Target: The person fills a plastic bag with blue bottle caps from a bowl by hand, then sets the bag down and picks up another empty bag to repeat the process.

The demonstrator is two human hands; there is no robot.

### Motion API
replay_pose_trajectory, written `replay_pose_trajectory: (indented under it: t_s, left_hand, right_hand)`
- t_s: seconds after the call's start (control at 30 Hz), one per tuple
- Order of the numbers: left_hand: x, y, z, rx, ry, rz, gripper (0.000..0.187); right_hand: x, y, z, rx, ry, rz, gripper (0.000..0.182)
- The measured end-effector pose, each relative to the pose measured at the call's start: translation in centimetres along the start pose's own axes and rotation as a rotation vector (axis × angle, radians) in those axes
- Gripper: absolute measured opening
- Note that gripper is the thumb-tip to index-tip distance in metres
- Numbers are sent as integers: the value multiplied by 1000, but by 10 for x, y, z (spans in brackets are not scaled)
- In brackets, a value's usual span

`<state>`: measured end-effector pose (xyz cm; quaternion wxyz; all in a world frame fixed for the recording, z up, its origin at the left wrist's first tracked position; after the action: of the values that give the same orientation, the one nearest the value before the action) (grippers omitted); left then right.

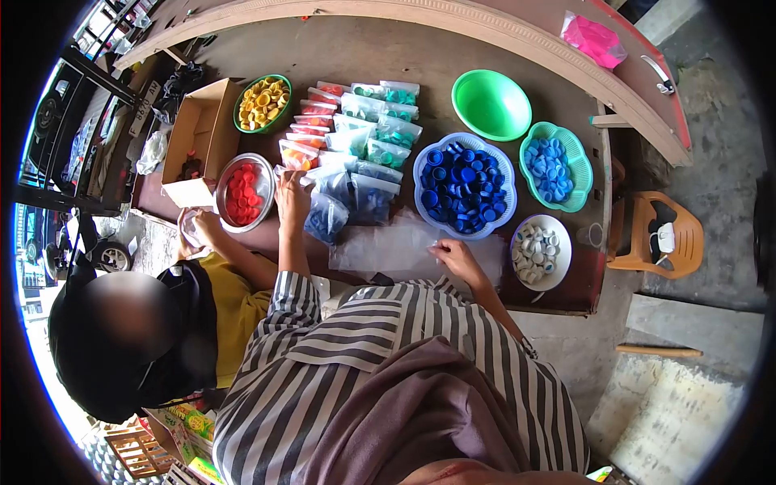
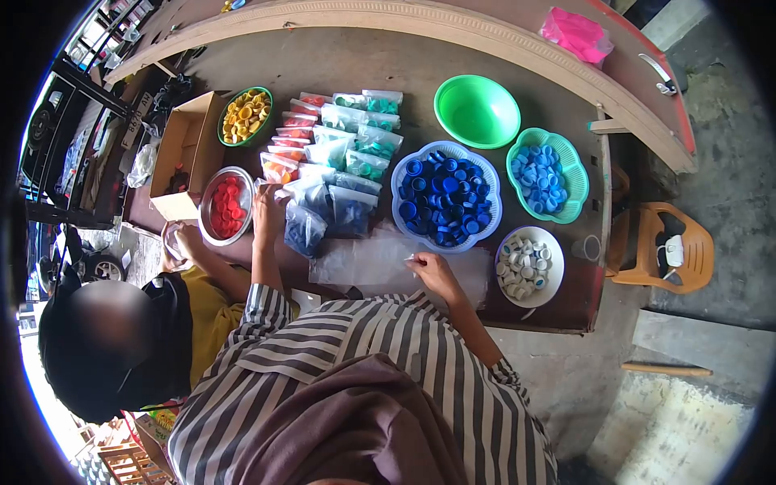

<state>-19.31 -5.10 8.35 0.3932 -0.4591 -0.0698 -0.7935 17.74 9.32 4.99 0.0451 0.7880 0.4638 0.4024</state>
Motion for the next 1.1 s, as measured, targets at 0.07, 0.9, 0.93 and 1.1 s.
replay_pose_trajectory:
  t_s: [0.07,0.9,0.93,1.1]
  left_hand:
    - [2,0,30,-103,144,40,28]
    - [-52,111,196,-90,608,-235,13]
    - [-50,109,197,-90,608,-225,13]
    - [-48,97,194,-148,497,-267,15]
  right_hand:
    - [11,6,-11,51,-212,7,26]
    - [38,16,7,5,-168,278,36]
    - [43,17,-3,-11,-186,167,37]
    - [67,-30,20,106,-220,291,32]
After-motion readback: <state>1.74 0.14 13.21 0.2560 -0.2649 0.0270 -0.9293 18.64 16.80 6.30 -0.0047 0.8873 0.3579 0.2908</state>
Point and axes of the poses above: each hand's wrist, its own y-axis away from the middle knuckle, its own x-axis out of the back of the hand, z = x × y, the point moved 2 cm from there along -y, towards the middle knuckle, and after that the axes turned 13 degrees about y, right-handed, at the moved point
